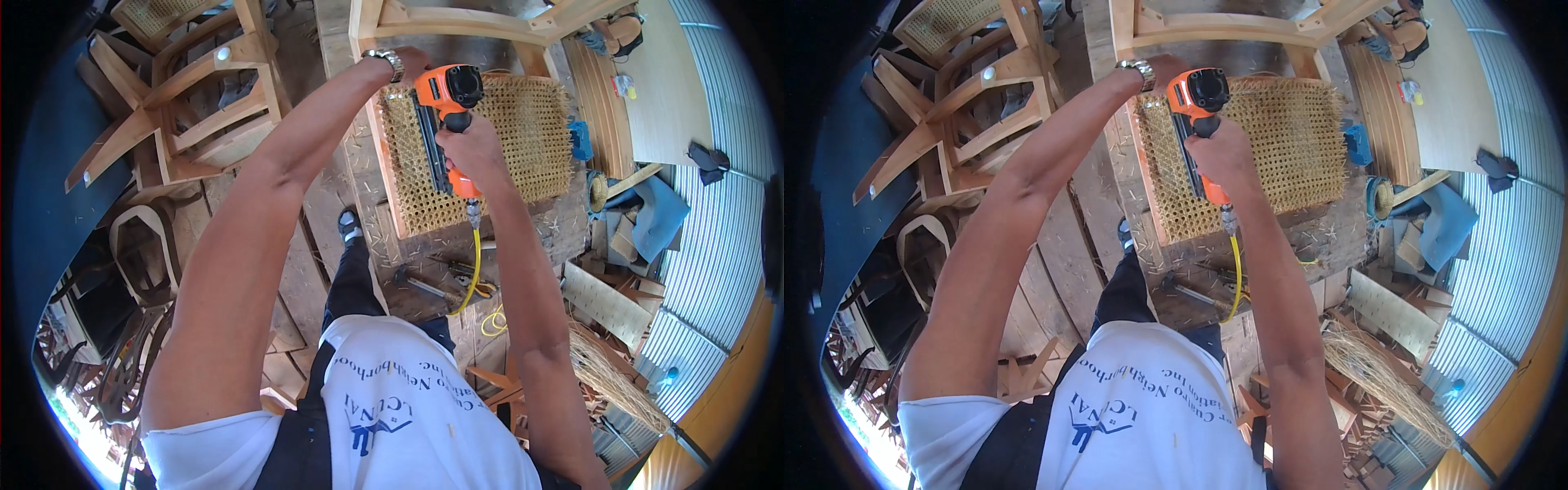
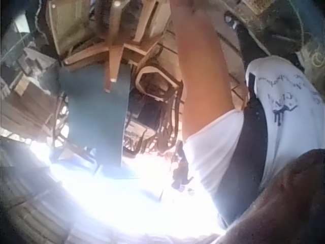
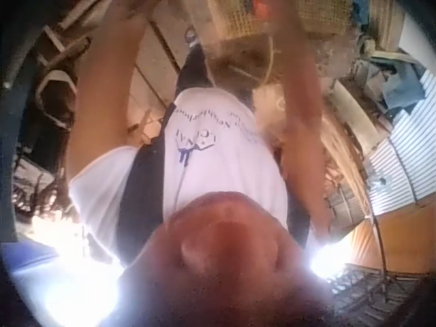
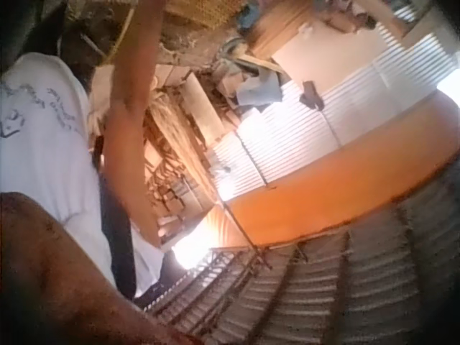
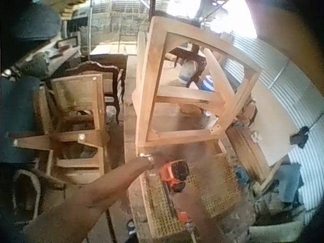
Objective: Stapling cane webbing onto a wooden chair seat frame using a pneumatic staple gun.
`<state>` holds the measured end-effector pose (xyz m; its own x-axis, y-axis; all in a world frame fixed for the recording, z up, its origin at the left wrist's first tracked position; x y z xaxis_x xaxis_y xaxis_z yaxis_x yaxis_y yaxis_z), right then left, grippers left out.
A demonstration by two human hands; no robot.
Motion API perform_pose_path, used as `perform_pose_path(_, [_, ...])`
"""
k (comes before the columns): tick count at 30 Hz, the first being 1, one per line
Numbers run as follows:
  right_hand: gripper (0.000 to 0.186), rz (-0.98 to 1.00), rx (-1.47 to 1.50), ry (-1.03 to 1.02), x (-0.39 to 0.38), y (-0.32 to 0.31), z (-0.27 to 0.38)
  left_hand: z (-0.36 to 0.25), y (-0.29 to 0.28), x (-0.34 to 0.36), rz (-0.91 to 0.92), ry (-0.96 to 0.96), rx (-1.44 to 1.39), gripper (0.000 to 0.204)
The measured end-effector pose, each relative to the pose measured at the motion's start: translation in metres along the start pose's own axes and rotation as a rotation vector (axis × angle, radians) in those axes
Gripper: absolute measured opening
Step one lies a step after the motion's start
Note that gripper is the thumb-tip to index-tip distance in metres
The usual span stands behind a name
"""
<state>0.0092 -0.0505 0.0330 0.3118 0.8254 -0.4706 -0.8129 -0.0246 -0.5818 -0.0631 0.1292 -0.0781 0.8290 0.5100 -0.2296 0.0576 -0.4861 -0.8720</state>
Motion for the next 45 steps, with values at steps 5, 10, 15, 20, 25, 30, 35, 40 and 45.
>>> perform_pose_path(5, [0.011, 0.080, 0.251, 0.057, -0.015, -0.002, -0.005, 0.014, -0.038, -0.056, -0.317, -0.146, -0.180, 0.053])
perform_pose_path(10, [0.009, 0.066, 0.272, 0.069, -0.015, 0.006, -0.012, 0.004, -0.021, -0.085, -0.291, 0.015, -0.013, 0.045])
perform_pose_path(15, [0.009, 0.079, 0.285, 0.076, -0.010, 0.013, -0.006, 0.015, -0.011, -0.091, -0.456, 0.000, -0.125, 0.035])
perform_pose_path(20, [0.010, 0.059, 0.273, 0.097, -0.006, 0.011, -0.010, 0.004, -0.012, -0.099, -0.486, 0.010, -0.227, 0.024])
perform_pose_path(25, [0.010, 0.075, 0.307, 0.065, -0.012, 0.006, -0.008, 0.000, -0.015, -0.106, -0.629, 0.063, -0.167, 0.022])
perform_pose_path(30, [0.011, 0.084, 0.313, 0.076, -0.012, 0.002, -0.009, -0.004, -0.019, -0.099, -0.499, 0.017, -0.104, 0.021])
perform_pose_path(35, [0.013, 0.085, 0.283, 0.067, -0.013, 0.005, -0.007, 0.007, -0.016, -0.094, -0.514, -0.026, -0.188, 0.021])
perform_pose_path(40, [0.014, 0.071, 0.267, 0.061, -0.013, 0.005, -0.003, 0.008, -0.017, -0.087, -0.442, 0.005, -0.116, 0.023])
perform_pose_path(45, [0.013, 0.101, 0.267, 0.074, -0.008, 0.011, -0.001, 0.010, -0.015, -0.088, -0.420, -0.009, -0.171, 0.019])
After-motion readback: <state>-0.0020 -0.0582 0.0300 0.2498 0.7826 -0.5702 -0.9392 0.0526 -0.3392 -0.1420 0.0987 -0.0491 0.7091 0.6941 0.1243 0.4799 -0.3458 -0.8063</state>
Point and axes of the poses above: each hand's wrist, its own x-axis towards the middle knuckle, its own y-axis out of the palm, z = x × y, the point moved 6 cm from there along x, towards the middle knuckle, and after that the axes turned 5 degrees about x, right-handed, at the moved point
